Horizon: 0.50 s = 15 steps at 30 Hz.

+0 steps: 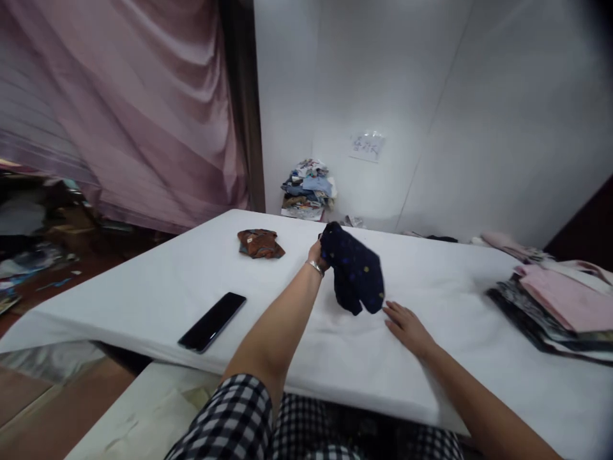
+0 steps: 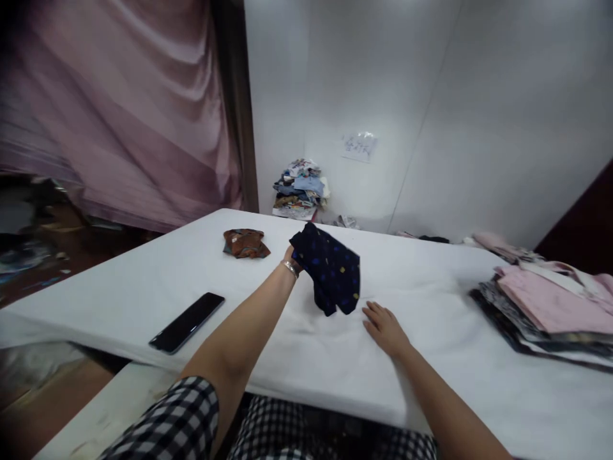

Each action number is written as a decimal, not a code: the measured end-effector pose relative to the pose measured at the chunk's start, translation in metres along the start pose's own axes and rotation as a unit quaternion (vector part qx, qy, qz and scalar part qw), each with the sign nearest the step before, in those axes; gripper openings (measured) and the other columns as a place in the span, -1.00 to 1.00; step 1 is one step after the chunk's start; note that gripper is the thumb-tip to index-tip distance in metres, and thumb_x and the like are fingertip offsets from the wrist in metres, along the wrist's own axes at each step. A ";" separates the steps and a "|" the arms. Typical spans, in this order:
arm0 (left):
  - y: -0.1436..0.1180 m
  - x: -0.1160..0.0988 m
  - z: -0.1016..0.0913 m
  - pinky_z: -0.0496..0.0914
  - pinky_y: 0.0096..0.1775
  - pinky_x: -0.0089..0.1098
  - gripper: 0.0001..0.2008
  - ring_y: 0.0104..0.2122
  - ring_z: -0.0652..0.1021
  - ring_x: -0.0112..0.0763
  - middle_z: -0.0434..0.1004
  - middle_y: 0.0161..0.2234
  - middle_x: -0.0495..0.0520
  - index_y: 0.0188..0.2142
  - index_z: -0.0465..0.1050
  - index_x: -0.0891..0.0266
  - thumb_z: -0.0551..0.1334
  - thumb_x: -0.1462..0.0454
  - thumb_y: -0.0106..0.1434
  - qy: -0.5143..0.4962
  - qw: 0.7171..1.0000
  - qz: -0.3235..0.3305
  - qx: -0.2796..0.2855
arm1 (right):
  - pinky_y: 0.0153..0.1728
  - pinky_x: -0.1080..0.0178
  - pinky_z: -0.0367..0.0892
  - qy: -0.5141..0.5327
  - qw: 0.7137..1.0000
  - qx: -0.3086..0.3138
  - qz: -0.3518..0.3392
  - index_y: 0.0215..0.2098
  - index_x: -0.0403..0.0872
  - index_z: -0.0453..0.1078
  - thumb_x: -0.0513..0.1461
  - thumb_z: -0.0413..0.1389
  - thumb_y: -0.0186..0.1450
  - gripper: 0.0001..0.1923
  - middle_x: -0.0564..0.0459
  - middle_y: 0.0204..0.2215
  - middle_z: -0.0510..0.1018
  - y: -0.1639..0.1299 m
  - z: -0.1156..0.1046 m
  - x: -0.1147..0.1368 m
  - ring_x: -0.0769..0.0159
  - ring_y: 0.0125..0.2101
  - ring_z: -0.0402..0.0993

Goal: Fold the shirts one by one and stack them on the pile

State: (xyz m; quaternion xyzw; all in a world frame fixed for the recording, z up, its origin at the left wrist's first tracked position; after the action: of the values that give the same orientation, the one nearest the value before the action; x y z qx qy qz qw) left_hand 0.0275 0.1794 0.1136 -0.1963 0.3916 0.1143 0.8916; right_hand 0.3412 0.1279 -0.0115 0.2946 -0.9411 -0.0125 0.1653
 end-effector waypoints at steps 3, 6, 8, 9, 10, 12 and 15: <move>-0.002 0.032 -0.028 0.48 -0.26 -0.29 -0.63 -0.35 0.56 -0.30 0.51 -0.34 0.16 -0.06 0.35 0.31 -0.03 0.10 0.37 0.020 0.996 -0.067 -0.055 | 0.24 -0.03 -0.07 0.006 1.000 0.008 0.005 0.20 0.01 0.24 0.01 -0.13 0.34 -0.46 0.01 0.27 0.15 -0.002 -0.002 0.003 0.17 0.27 0.00; -0.009 0.040 -0.059 0.47 -0.32 -0.34 -0.53 -0.34 0.55 -0.32 0.50 -0.27 0.19 -0.04 0.34 0.27 -0.10 -0.02 0.36 0.042 0.990 -0.084 -0.104 | 0.25 0.00 -0.10 0.016 1.000 0.014 0.013 0.21 -0.03 0.23 0.00 -0.13 0.34 -0.45 -0.01 0.27 0.13 -0.004 -0.003 0.002 0.19 0.28 -0.02; -0.017 0.041 -0.073 0.45 -0.34 -0.37 -0.53 -0.34 0.54 -0.32 0.50 -0.26 0.17 -0.08 0.36 0.23 -0.02 -0.07 0.31 0.062 0.987 -0.082 -0.123 | 0.26 0.02 -0.13 0.032 0.999 0.022 0.019 0.22 -0.05 0.22 0.01 -0.10 0.32 -0.43 -0.02 0.28 0.13 -0.004 -0.006 0.001 0.19 0.29 -0.05; -0.022 0.042 -0.078 0.45 -0.35 -0.37 -0.55 -0.33 0.54 -0.31 0.51 -0.27 0.16 -0.10 0.38 0.22 0.04 -0.07 0.28 0.072 0.986 -0.080 -0.127 | 0.27 0.02 -0.14 0.048 0.998 0.028 0.028 0.22 -0.06 0.21 0.02 -0.08 0.31 -0.41 -0.03 0.28 0.13 -0.004 -0.009 0.001 0.18 0.29 -0.05; -0.028 0.043 -0.081 0.44 -0.36 -0.37 -0.56 -0.33 0.54 -0.30 0.51 -0.27 0.16 -0.14 0.40 0.22 0.09 -0.07 0.25 0.080 0.985 -0.079 -0.128 | 0.27 0.03 -0.13 0.072 0.996 0.036 0.043 0.23 -0.06 0.21 0.03 -0.07 0.30 -0.40 -0.03 0.28 0.13 -0.003 -0.012 0.001 0.18 0.28 -0.03; -0.039 0.048 -0.084 0.44 -0.37 -0.37 -0.56 -0.32 0.54 -0.28 0.53 -0.28 0.16 -0.19 0.44 0.22 0.14 -0.08 0.21 0.090 0.985 -0.079 -0.122 | 0.25 0.03 -0.06 0.131 0.986 0.046 0.087 0.24 -0.06 0.18 0.08 -0.06 0.29 -0.35 -0.05 0.27 0.14 0.001 -0.020 0.008 0.15 0.27 0.01; -0.054 0.055 -0.079 0.45 -0.35 -0.33 -0.47 -0.26 0.54 -0.21 0.55 -0.24 0.19 -0.19 0.46 0.21 0.12 -0.17 0.16 0.092 0.989 -0.081 -0.086 | 0.19 0.03 0.09 0.199 0.975 0.010 0.099 0.26 -0.01 0.14 0.13 -0.03 0.25 -0.29 -0.03 0.27 0.13 0.017 -0.032 0.041 0.12 0.27 0.00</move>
State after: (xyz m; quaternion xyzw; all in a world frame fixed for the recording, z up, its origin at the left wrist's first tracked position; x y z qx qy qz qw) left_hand 0.0320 0.0988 0.0385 -0.3126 0.4435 0.0566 0.8380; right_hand 0.3101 0.1209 0.0332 0.1980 -0.9141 0.0724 0.3463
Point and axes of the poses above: each hand's wrist, its own y-axis towards the middle knuckle, its own z-axis out of the palm, x = y × z, the point moved 3 cm from there along y, towards the middle knuckle
